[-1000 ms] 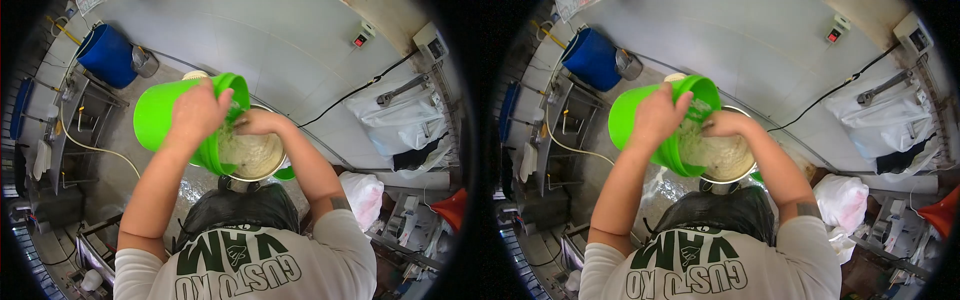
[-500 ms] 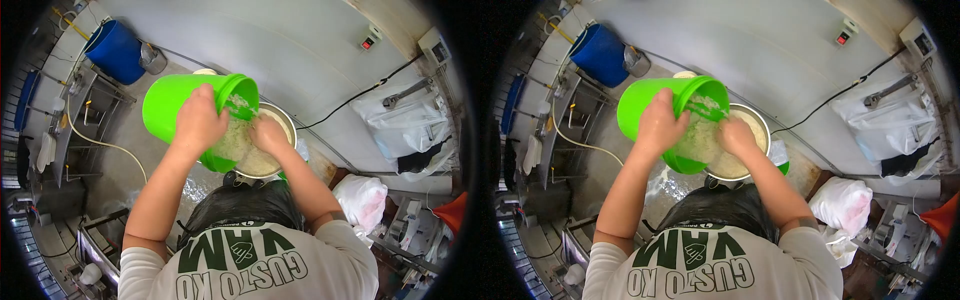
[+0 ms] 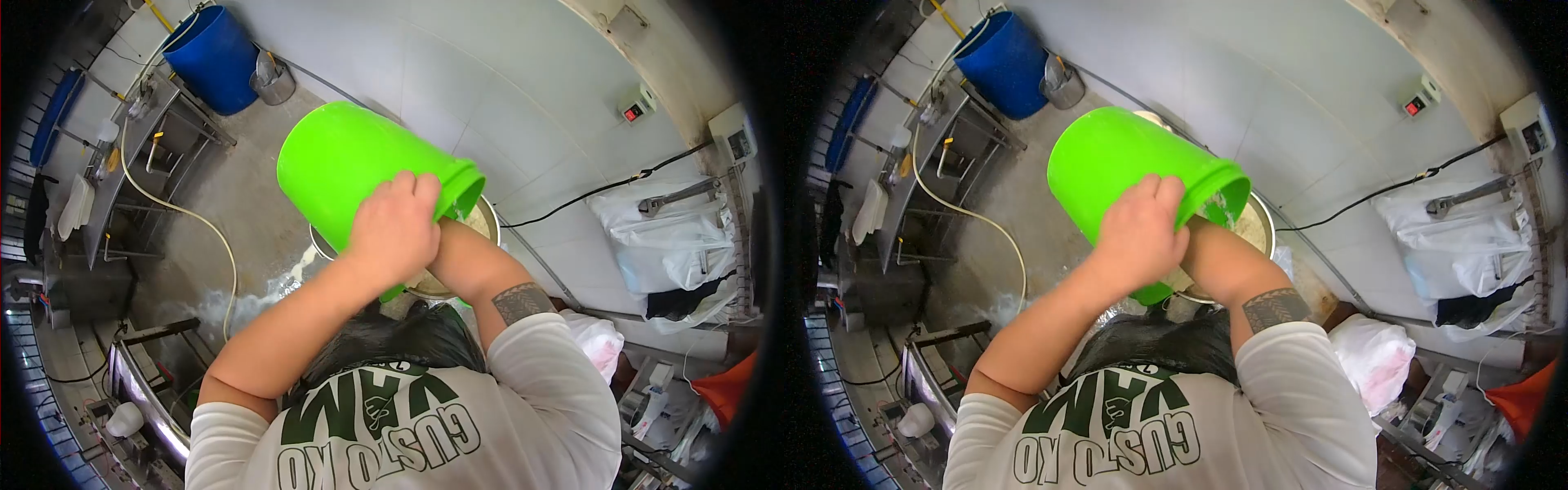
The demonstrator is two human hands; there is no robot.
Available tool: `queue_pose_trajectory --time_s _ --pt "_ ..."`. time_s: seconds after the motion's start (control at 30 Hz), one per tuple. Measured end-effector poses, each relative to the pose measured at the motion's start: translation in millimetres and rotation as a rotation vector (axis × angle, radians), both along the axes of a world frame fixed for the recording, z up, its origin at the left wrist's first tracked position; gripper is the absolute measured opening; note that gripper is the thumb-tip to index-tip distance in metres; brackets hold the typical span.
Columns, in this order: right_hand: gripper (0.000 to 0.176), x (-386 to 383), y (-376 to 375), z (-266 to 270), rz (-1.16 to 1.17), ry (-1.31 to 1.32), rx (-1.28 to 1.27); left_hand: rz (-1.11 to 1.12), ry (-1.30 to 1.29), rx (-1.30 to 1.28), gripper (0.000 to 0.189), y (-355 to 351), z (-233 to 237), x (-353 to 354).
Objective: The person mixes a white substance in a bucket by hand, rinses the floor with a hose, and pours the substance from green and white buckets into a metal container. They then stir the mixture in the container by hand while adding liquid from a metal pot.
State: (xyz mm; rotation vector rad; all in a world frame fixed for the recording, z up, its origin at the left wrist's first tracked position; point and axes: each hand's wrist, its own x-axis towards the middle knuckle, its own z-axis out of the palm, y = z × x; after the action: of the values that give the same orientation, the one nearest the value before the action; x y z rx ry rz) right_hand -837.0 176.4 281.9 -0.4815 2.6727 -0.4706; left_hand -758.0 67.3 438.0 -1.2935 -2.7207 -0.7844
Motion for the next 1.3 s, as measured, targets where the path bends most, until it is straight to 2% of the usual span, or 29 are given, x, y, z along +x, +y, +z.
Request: queue_pose_trajectory --time_s 0.07,0.2,0.23,0.3,0.37,0.43,0.47,0.53,0.57,0.6,0.67,0.7,0.73,0.8,0.83,0.9,0.97,1.0,1.03,1.1,1.23,1.3 --pt "0.052 4.4 2.8 2.1 0.072 -0.034 0.043 0.043 0.028 0.036 0.024 2.0 6.6 -21.8" --pt "0.053 21.1 14.0 19.7 0.172 -0.157 0.141 0.184 -0.011 -0.07 0.031 -4.3 5.5 -69.8" --pt "0.055 19.4 16.4 33.3 0.119 -0.423 0.249 0.228 -0.014 -0.09 0.034 -6.7 3.1 -79.9" --pt "0.052 43.2 41.5 71.6 0.009 -0.458 0.167 0.235 -0.014 -0.095 0.036 -13.6 -0.1 -96.4" --pt "0.05 74.1 75.7 71.1 -0.089 -0.496 0.08 0.253 -0.021 -0.109 0.039 -14.4 -4.3 -99.3" --pt "0.044 105.4 104.1 37.8 -0.299 -0.122 -0.247 0.276 -0.03 -0.116 0.041 -13.9 -2.5 -98.9" --pt "0.044 118.2 105.0 32.3 -0.305 -0.124 -0.25 0.271 -0.031 -0.119 0.041 -12.7 -2.2 -97.9" --pt "0.044 144.9 98.0 20.4 -0.515 -0.125 -0.152 0.279 -0.055 -0.105 0.042 -10.2 -0.7 -95.5" --pt "0.052 158.1 91.3 5.3 -0.495 -0.041 -0.137 0.277 -0.052 -0.109 0.042 -9.1 -0.9 -94.0" --pt "0.052 169.9 82.0 -11.7 -0.498 -0.036 -0.144 0.256 -0.029 -0.104 0.041 -7.7 -1.0 -93.4" --pt "0.057 187.8 64.2 -49.2 -0.409 0.322 0.237 0.23 -0.003 -0.108 0.041 -7.3 -3.9 -88.4" --pt "0.051 190.0 69.2 -66.0 -0.36 0.413 0.245 0.223 -0.001 -0.083 0.041 -7.2 -5.6 -85.5" --pt "0.051 174.6 74.2 -57.0 -0.362 0.426 0.242 0.22 0.007 -0.053 0.04 -6.5 -5.2 -84.8" --pt "0.051 139.9 74.2 -12.0 -0.415 -0.336 0.114 0.189 0.019 -0.034 0.04 -9.1 -4.8 -75.1" --pt "0.044 133.9 67.0 6.3 -0.513 -0.142 0.005 0.159 0.024 -0.005 0.04 -9.8 -3.5 -68.9" --pt "0.037 101.6 52.2 35.4 -0.501 0.192 -0.038 0.118 0.021 -0.018 0.04 -10.9 0.2 -50.2" --pt "0.04 50.9 41.9 44.7 -0.419 0.526 -0.346 0.048 -0.003 -0.026 0.04 -10.1 3.6 -24.2" --pt "0.04 29.0 35.4 42.6 -0.388 0.55 -0.398 0.025 -0.013 -0.025 0.039 -9.3 6.4 -10.0" --pt "0.04 16.5 30.5 39.0 -0.378 0.48 -0.372 0.04 -0.006 -0.026 0.039 -9.4 8.8 2.4" --pt "0.041 0.6 23.1 32.1 -0.348 0.342 -0.285 -0.087 -0.064 0.01 0.04 -9.5 13.6 19.9" --pt "0.042 4.3 16.2 20.4 -0.253 0.149 -0.122 -0.105 -0.088 0.083 0.04 -8.0 23.0 20.6" --pt "0.043 14.0 15.6 19.0 -0.196 0.071 -0.054 -0.035 -0.097 0.056 0.038 -3.6 24.1 9.4"
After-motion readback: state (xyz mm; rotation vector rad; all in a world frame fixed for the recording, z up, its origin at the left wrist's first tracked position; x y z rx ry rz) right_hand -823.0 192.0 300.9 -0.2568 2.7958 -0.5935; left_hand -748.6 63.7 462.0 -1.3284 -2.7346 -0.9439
